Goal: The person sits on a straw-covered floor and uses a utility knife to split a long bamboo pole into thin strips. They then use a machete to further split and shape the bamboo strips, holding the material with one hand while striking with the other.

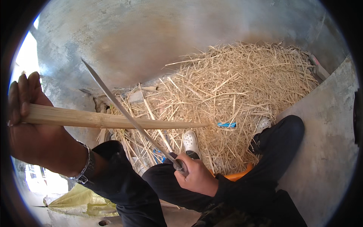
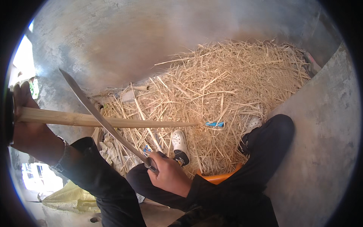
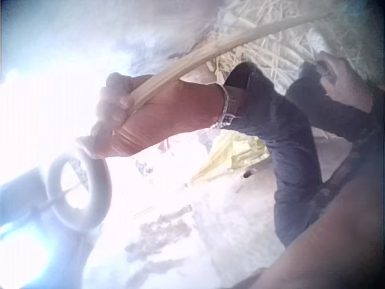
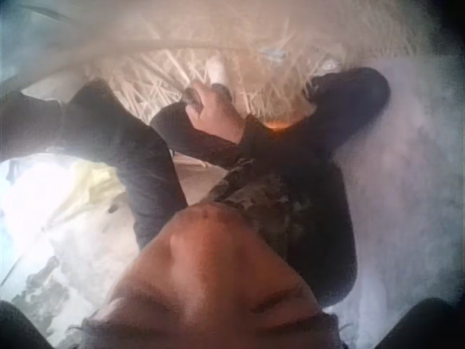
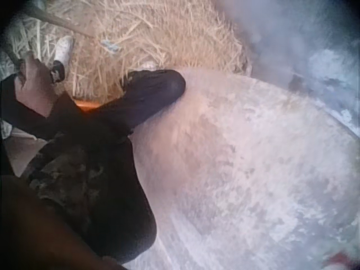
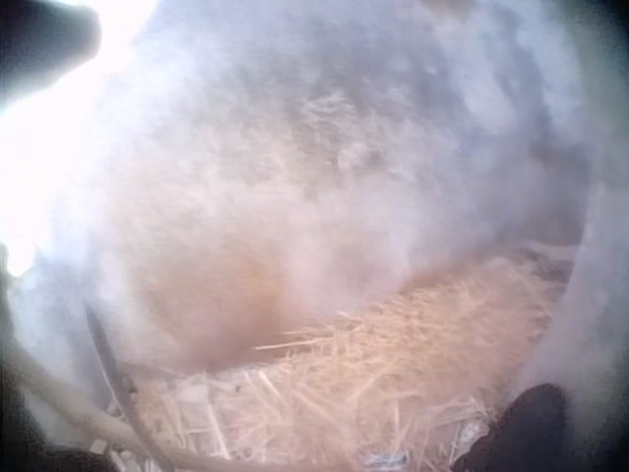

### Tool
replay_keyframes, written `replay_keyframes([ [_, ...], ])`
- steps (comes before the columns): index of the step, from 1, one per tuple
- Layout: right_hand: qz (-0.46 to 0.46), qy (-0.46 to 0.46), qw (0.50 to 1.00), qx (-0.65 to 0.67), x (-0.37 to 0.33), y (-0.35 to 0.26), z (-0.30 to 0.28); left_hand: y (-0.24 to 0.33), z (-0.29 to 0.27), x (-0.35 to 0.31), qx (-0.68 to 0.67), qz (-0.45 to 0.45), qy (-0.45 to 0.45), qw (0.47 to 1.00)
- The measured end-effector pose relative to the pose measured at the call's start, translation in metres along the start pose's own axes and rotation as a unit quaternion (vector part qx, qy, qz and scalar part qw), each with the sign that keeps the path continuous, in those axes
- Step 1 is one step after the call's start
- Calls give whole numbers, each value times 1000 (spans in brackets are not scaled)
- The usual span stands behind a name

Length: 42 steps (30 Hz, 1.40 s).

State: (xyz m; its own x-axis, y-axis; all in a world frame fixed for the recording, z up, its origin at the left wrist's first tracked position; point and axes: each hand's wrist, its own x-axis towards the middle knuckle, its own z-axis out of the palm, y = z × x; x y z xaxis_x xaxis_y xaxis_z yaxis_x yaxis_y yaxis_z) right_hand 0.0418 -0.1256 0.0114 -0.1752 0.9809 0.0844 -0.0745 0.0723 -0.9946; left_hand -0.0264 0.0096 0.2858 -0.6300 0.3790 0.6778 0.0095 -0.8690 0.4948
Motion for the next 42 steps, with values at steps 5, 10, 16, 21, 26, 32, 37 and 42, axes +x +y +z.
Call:
replay_keyframes([
  [5, -24, 54, 998, 1, -21, 20, 3, 6, -77, 51, -50, -27, -373, 926],
  [10, 36, 29, 995, -87, -70, 53, -11, 0, -58, 30, -84, -23, -344, 935],
  [16, 31, 10, 999, -4, -85, -17, -4, 1, -28, 1, 9, 23, -190, 981],
  [21, -98, 6, 995, -24, -43, -78, -13, 21, -14, -27, -12, 23, -197, 980],
  [26, 90, 57, 990, -89, -50, 63, -23, 22, -3, -28, -17, 23, -188, 982],
  [32, 141, 25, 987, -77, -76, 53, -37, 14, -3, -32, -47, 8, -214, 976],
  [37, 9, 3, 1000, -17, -28, -53, -29, 6, -12, -20, -108, 2, -305, 946],
  [42, 82, 29, 996, 18, 3, 45, -21, 13, -19, -14, -112, -4, -316, 942],
])
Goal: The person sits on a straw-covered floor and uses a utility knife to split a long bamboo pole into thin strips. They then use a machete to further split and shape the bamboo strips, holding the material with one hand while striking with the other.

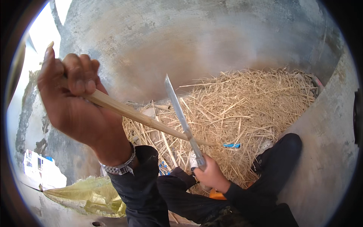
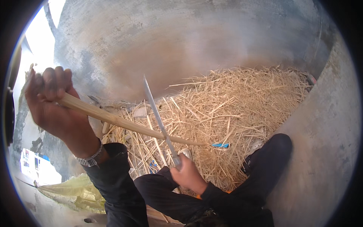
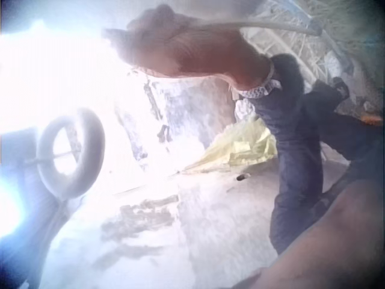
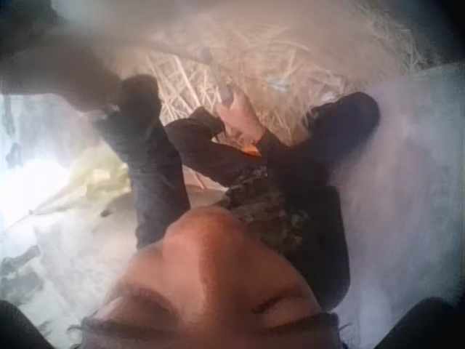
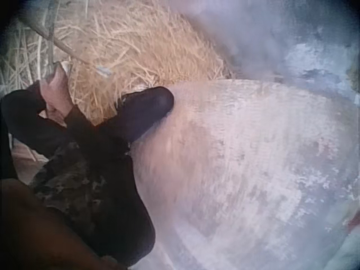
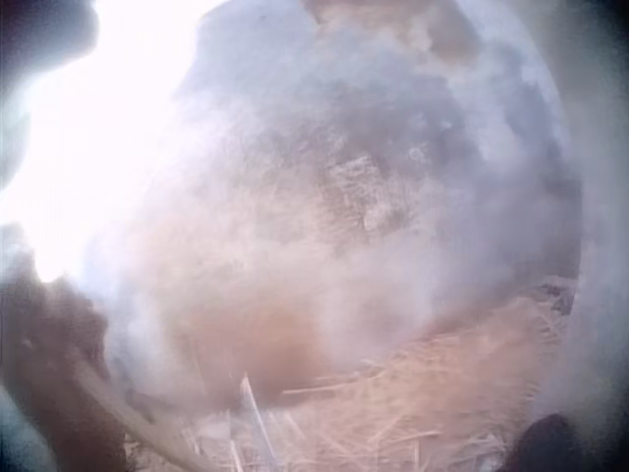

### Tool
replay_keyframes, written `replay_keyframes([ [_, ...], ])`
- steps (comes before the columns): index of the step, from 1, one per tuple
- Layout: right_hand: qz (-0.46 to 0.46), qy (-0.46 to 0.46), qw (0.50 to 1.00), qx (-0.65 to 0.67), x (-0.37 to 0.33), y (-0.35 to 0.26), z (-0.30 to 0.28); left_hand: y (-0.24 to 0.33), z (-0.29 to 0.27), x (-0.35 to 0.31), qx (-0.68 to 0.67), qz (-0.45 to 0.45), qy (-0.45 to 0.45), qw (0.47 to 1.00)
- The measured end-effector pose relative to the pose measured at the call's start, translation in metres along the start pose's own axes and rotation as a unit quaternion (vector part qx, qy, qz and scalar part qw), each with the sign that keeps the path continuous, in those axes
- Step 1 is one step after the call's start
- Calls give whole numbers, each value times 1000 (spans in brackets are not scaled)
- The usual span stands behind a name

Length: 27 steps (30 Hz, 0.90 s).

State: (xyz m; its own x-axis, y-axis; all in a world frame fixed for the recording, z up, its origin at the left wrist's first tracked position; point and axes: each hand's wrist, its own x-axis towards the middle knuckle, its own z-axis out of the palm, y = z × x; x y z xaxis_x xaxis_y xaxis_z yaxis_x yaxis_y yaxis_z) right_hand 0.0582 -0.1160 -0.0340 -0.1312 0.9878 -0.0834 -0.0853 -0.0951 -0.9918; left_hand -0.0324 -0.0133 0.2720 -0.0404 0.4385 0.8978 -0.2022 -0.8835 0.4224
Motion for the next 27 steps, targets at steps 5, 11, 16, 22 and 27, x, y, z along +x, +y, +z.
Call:
replay_keyframes([
  [5, -7, 6, 996, -94, -18, -32, -1, 2, -11, -5, 3, -1, 1, 1000],
  [11, -145, 35, 986, -71, -37, -84, 6, 1, 9, -4, 0, 5, 18, 1000],
  [16, -11, 60, 974, -219, -17, 117, -15, -1, 4, -4, 36, 28, 33, 998],
  [22, 32, 17, 995, -91, -40, -20, -8, -3, -7, -5, -14, 4, 37, 999],
  [27, -97, -29, 995, -4, -39, -83, 14, 10, -26, 1, -43, -42, -24, 998],
])
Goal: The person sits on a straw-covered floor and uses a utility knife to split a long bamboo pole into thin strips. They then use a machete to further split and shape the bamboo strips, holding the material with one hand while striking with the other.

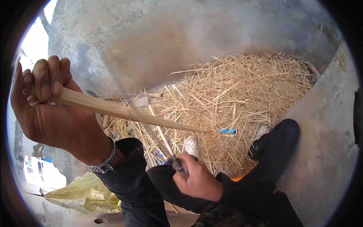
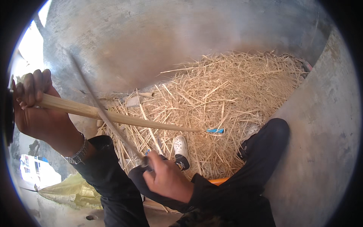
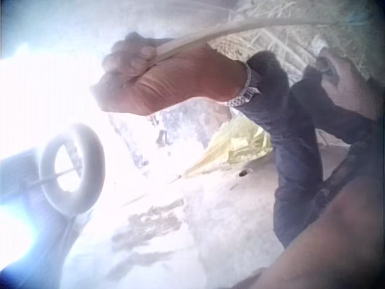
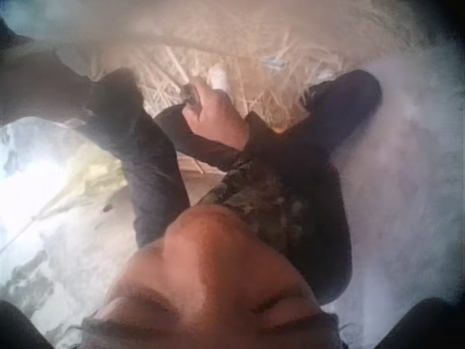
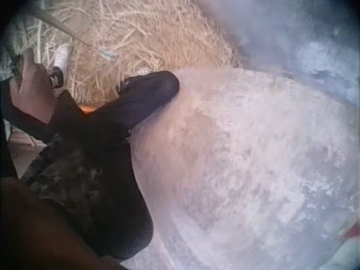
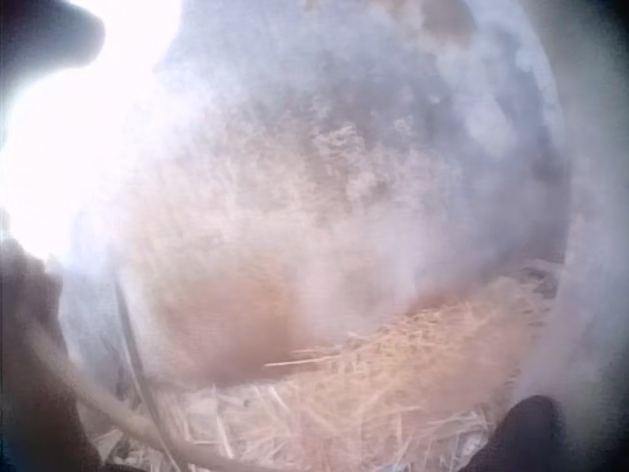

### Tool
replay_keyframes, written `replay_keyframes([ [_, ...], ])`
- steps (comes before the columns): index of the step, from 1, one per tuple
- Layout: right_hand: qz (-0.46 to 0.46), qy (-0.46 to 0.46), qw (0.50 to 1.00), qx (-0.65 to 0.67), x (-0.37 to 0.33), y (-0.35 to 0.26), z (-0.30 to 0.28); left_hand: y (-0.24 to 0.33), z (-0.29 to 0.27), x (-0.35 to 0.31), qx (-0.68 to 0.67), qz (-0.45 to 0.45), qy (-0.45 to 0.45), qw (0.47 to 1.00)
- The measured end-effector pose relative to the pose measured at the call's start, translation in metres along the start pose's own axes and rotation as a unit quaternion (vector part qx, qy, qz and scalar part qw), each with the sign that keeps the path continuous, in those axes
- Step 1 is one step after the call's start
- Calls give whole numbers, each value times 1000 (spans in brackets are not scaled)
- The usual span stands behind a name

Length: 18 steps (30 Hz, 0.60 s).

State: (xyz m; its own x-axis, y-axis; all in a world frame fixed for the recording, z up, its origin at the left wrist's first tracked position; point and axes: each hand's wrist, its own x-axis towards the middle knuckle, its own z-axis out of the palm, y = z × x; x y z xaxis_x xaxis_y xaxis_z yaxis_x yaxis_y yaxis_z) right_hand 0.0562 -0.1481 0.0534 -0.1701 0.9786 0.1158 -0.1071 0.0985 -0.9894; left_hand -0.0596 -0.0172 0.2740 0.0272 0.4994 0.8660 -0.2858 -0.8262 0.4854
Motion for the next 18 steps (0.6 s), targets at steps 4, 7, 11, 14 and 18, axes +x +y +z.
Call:
replay_keyframes([
  [4, 143, 31, 984, -98, -10, 129, -17, -1, -6, 2, 0, 5, -10, 1000],
  [7, 162, 45, 982, -91, -25, 143, -16, 2, -4, 0, 31, 8, -8, 999],
  [11, 145, -6, 988, -47, -13, 46, -20, -8, -9, 5, -46, -13, -43, 998],
  [14, 30, 18, 999, -23, -3, 10, -17, -15, 0, 8, -38, -20, -45, 998],
  [18, 116, 52, 991, -45, -4, 93, -4, -16, 26, 5, 94, 32, 112, 989],
])
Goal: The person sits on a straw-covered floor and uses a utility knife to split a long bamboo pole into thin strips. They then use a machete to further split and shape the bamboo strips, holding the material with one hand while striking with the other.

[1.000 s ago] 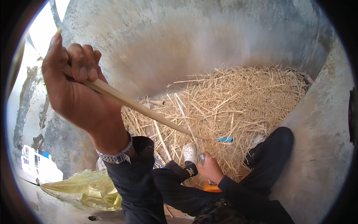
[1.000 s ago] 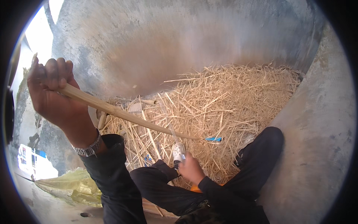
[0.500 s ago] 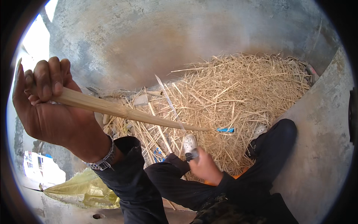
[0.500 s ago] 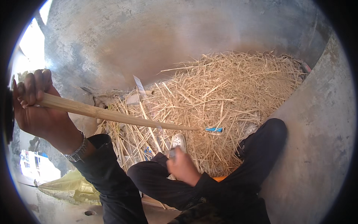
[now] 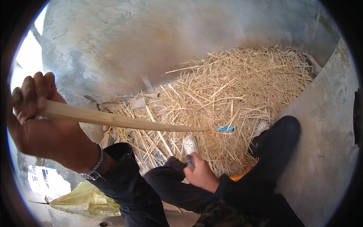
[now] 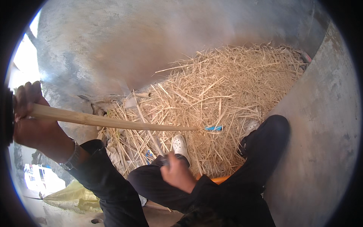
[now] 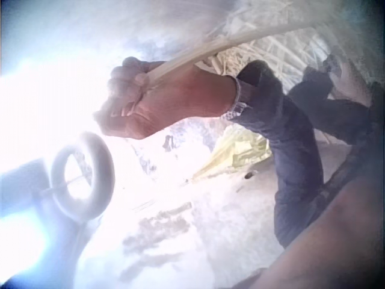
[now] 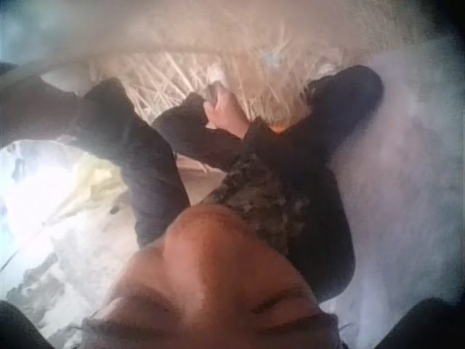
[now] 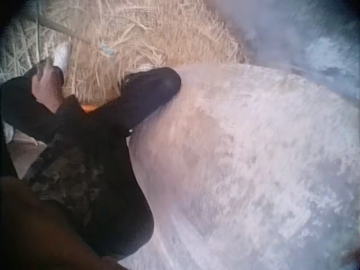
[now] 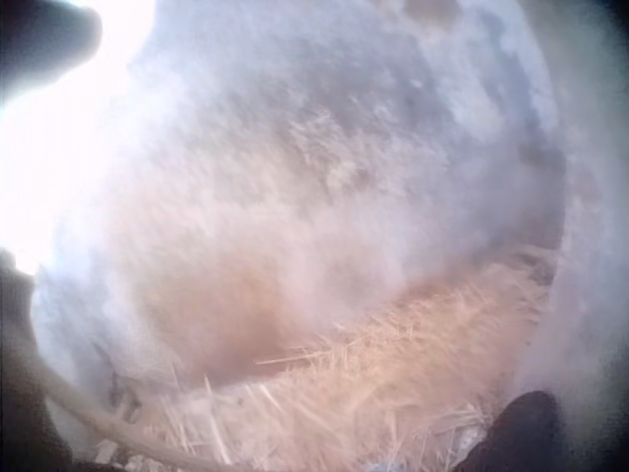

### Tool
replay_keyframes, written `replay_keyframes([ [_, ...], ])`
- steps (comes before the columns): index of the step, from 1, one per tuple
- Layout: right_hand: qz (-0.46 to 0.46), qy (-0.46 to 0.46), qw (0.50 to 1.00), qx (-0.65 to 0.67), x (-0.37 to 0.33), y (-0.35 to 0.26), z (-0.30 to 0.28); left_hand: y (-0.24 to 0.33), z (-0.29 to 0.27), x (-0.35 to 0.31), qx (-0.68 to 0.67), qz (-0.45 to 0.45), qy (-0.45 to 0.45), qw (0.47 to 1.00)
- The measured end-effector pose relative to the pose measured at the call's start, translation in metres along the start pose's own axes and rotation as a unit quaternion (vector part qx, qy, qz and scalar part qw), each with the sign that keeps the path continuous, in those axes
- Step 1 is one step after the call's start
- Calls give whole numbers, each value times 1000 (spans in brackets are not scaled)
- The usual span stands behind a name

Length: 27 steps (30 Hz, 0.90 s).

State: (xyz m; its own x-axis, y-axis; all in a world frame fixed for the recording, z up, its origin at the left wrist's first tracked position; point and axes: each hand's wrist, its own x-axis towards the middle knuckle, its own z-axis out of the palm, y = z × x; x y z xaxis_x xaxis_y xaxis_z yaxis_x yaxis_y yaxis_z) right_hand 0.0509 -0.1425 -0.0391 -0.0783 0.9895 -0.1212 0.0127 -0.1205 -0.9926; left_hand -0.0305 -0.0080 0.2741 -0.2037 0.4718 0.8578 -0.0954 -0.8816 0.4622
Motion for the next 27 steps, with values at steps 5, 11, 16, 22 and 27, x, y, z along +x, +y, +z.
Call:
replay_keyframes([
  [5, 27, 47, 998, 28, 2, 85, 11, -4, -21, 6, 97, 20, 30, 995],
  [11, -48, -19, 997, 58, 0, -22, 1, -11, -17, 6, 158, 40, 81, 983],
  [16, 15, 55, 998, -40, 31, 109, 17, -14, -74, 46, -17, -60, -131, 989],
  [22, 111, -25, 992, -49, 39, 125, -2, -14, -118, 46, 107, 30, -91, 990],
  [27, -39, -74, 996, 41, 39, 25, 17, -21, -132, 48, 139, 35, -51, 988],
])
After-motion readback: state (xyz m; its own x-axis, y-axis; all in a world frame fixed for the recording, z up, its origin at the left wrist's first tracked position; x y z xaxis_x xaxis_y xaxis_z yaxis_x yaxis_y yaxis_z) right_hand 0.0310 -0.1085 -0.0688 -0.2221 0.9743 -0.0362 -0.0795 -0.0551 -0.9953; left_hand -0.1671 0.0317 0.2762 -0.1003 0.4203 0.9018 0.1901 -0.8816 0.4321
